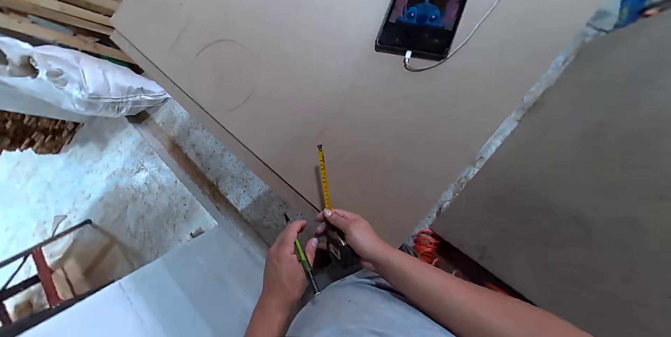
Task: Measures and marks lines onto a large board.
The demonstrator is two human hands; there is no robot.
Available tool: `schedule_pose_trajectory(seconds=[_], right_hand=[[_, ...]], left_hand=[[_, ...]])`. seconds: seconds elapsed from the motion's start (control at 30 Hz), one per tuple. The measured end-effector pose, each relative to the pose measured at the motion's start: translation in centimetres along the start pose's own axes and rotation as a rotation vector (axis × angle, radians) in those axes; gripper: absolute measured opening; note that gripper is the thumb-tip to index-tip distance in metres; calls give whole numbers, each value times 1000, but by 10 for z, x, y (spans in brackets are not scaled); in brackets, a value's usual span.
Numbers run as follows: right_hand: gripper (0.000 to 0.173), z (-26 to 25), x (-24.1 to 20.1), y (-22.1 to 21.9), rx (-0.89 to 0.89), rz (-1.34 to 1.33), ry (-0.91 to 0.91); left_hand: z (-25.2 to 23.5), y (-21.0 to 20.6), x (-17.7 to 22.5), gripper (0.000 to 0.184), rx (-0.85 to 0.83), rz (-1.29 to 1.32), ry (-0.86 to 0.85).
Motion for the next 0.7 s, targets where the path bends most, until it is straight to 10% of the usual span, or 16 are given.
schedule_pose_trajectory(seconds=[0.5,0.7], right_hand=[[37,-81,-16,-74,375,-475,190],[34,-118,-13,-120,623,-624,385]], left_hand=[[-227,-2,-45,40,-633,-464,-1217],[-293,2,-41,37,-712,-527,-1442]])
Point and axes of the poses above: each hand's wrist, its own z-axis away from the middle knuckle, its own y-axis out of the back of the hand, x = y × z, the point moved 5 cm from there along -z, towards the middle knuckle, and after that the axes turned 13 degrees about -y, right-handed, at the moved point
